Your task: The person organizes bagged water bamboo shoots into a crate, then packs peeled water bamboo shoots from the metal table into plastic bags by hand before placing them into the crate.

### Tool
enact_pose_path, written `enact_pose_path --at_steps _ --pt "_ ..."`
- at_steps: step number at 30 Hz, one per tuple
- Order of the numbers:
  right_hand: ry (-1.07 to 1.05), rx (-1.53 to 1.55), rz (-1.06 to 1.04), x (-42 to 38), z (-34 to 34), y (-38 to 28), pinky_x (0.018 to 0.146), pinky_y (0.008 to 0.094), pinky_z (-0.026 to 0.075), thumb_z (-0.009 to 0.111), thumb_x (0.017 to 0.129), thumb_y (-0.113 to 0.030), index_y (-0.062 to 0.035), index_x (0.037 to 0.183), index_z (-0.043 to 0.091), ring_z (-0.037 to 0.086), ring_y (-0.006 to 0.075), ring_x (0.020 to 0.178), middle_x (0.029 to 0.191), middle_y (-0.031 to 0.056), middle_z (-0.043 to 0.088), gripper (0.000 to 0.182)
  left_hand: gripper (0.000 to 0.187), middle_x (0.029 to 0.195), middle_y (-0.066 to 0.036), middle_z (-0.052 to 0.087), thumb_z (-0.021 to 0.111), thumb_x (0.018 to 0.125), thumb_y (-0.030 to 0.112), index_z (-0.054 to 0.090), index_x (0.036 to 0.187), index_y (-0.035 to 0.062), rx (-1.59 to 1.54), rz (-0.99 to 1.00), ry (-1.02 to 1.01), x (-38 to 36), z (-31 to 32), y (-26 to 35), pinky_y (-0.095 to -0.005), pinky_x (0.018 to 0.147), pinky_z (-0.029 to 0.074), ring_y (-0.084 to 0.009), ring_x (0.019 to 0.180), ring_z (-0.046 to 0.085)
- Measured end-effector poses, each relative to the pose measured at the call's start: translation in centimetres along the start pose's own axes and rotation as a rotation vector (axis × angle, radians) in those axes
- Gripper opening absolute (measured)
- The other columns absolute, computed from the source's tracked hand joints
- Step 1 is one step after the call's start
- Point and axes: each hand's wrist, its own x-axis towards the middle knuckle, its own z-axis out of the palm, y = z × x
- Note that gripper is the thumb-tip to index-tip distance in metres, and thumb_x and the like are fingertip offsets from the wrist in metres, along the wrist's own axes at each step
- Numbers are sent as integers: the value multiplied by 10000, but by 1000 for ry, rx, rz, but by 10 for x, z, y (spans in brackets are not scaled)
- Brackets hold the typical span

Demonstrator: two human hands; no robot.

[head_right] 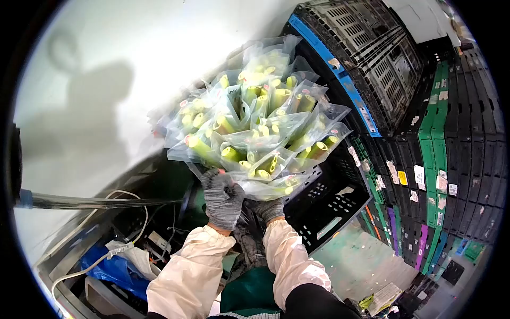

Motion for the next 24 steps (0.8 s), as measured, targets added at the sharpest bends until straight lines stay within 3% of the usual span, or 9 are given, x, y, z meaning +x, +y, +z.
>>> enact_pose_path --at_steps 1,3,5,7,9,11,12,16,24 --pt "19 -52 -17 1 2 0 968 417 241 446 724 -541 -200 1160 448 400 245 1113 1179 49 474 553 353 924 -168 487 595 597 3 516 940 -7 2 5 -5 2 3 -1 -385 803 378 -327 927 453" --pt "42 -103 -29 4 -13 -11 945 392 282 469 735 -498 -194 1126 478 444 241 1068 1134 58 510 495 642 1124 -178 408 595 599 -4 374 1202 2 -121 -233 170 20 5 8 -361 886 347 -297 1023 425" --pt "-285 -123 11 18 -53 -33 901 346 344 439 798 -398 -147 1120 485 469 230 1035 1118 62 524 411 831 1136 -240 393 635 624 96 181 1319 57 50 -138 139 31 11 2 -407 876 353 -389 1015 419" --pt "-284 -132 27 19 -43 -27 898 347 347 441 797 -401 -145 1118 486 471 231 1031 1116 65 524 414 862 1242 -194 312 726 587 110 237 1289 5 -302 -327 -89 36 17 6 -353 941 296 -284 1102 376" --pt "-213 -129 41 14 -20 -15 895 349 350 442 796 -405 -143 1116 486 473 232 1027 1114 68 525 416 855 1193 -228 366 744 601 220 261 1275 14 -174 -256 -149 37 23 14 -378 927 317 -327 1087 394" --pt "-171 -122 54 10 -5 -8 891 350 352 444 794 -408 -141 1115 487 475 232 1024 1113 70 525 419 716 1135 -247 419 682 670 273 325 1240 28 112 -261 -468 31 28 21 -402 897 348 -384 1042 419" --pt "-165 -113 62 9 -2 -8 890 351 354 445 794 -410 -140 1114 487 476 232 1022 1112 71 525 421 534 1047 -234 484 605 726 256 420 1180 44 115 -65 -439 24 33 11 -413 843 389 -397 964 464" --pt "-146 -64 85 9 5 -6 884 354 360 449 791 -416 -136 1110 489 480 233 1014 1108 77 526 426 328 895 -168 556 527 718 123 536 1038 49 121 59 -289 9 39 -9 -401 733 438 -348 826 524" --pt "-89 289 238 37 17 5 871 361 371 456 787 -430 -129 1104 491 488 236 1000 1100 87 528 439 336 912 -163 569 487 658 47 556 987 48 7 115 -316 64 23 -7 -399 764 430 -356 866 517"
